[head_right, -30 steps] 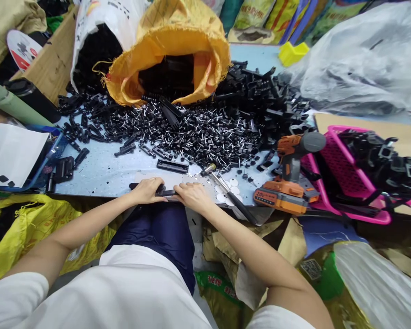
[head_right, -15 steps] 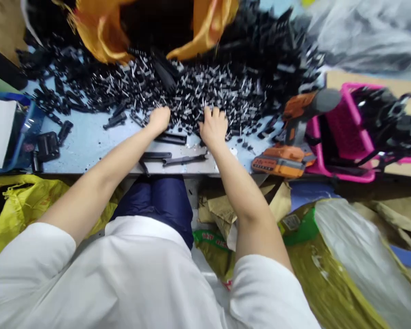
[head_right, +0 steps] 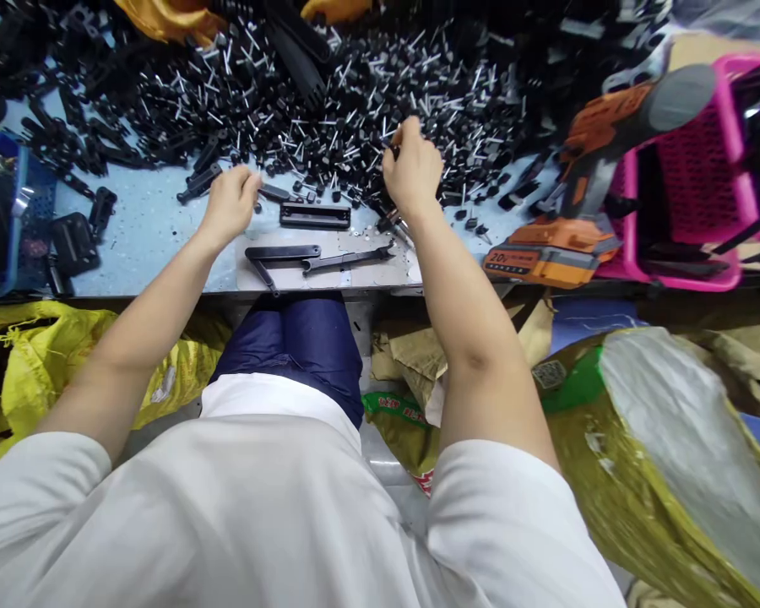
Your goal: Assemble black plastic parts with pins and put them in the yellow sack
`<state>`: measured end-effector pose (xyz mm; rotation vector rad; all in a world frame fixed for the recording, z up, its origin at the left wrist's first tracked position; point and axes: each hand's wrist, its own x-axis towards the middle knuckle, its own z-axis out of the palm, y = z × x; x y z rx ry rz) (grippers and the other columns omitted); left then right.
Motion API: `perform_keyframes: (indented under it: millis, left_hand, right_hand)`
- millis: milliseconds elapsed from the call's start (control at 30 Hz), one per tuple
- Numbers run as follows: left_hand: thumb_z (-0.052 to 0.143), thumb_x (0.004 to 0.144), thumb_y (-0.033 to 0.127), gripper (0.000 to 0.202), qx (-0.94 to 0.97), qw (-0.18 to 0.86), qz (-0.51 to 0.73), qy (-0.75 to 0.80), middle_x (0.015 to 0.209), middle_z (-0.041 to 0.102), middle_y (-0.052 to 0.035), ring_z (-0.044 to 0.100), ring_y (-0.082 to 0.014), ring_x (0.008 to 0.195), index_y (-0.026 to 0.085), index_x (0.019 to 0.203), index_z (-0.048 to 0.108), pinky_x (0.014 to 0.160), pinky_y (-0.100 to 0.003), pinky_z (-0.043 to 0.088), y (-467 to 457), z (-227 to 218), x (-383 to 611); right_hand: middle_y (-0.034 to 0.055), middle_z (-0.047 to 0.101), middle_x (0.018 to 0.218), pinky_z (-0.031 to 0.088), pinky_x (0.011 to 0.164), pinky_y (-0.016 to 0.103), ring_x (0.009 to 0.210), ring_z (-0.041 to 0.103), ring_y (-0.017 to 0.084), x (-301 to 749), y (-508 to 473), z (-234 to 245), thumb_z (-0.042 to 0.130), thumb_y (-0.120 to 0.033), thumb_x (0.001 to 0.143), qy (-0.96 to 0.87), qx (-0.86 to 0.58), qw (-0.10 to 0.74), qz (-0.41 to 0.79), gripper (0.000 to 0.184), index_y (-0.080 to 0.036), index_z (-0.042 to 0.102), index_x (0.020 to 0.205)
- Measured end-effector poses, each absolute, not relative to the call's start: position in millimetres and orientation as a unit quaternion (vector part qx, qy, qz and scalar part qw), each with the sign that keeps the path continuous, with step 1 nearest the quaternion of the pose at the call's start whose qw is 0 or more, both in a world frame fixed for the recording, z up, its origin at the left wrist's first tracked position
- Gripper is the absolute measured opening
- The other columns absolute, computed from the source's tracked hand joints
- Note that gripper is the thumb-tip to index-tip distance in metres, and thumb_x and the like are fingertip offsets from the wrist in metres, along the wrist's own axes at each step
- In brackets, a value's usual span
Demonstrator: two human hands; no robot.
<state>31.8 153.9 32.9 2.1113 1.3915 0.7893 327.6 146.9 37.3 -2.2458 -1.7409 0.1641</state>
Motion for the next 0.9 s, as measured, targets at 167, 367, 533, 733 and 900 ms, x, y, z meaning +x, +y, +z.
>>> perform_keyframes:
  millis: [167,367,533,733,900]
  left_hand:
    - [0.035,0.095,0.040,0.037,0.737,0.265,0.290,0.550,0.084,0.068,-0.0048,0.064,-0.0150,0.085,0.016,0.094,0.063,0.079,-0.023,0.044,75,31,-15]
    - [0.041,0.093,0.033,0.030,0.729,0.228,0.301,0.571,0.095,0.070,-0.0073,0.065,-0.0175,0.087,0.017,0.098,0.065,0.079,-0.026,0.045,52,12,-18]
    - [0.044,0.093,0.030,0.026,0.799,0.176,0.164,0.551,0.091,0.070,-0.0100,0.066,-0.0211,0.083,0.016,0.097,0.065,0.080,-0.030,0.046,60,28,-18]
    - [0.041,0.093,0.031,0.032,0.849,0.133,-0.008,0.512,0.088,0.067,-0.0163,0.066,-0.0272,0.083,0.010,0.092,0.065,0.073,-0.034,0.048,71,51,1]
    - [0.039,0.094,0.033,0.033,0.850,0.155,0.013,0.504,0.094,0.067,-0.0128,0.065,-0.0240,0.089,0.013,0.110,0.060,0.078,-0.032,0.048,69,39,1]
  right_hand:
    - [0.0067,0.064,0.089,0.042,0.080,0.028,0.080,0.059,0.013,310,115,51,0.057,-0.022,0.082,-0.646,-0.703,0.270,0.125,0.020,-0.010,0.055,0.097]
    - [0.0042,0.065,0.090,0.048,0.076,0.032,0.082,0.060,0.017,275,73,52,0.061,-0.030,0.079,-0.694,-0.597,0.300,0.270,0.019,-0.019,0.064,0.094]
    - [0.0050,0.067,0.088,0.047,0.074,0.031,0.078,0.060,0.017,270,63,60,0.056,-0.030,0.082,-0.735,-0.570,0.224,0.291,0.020,-0.020,0.066,0.096]
    - [0.0064,0.065,0.087,0.044,0.075,0.026,0.079,0.060,0.017,261,71,75,0.053,-0.019,0.082,-0.804,-0.526,0.098,0.259,0.016,-0.016,0.069,0.086]
    - [0.0102,0.062,0.093,0.041,0.074,0.024,0.081,0.059,0.017,238,75,89,0.048,-0.013,0.086,-0.853,-0.484,-0.037,0.194,0.022,-0.013,0.069,0.092]
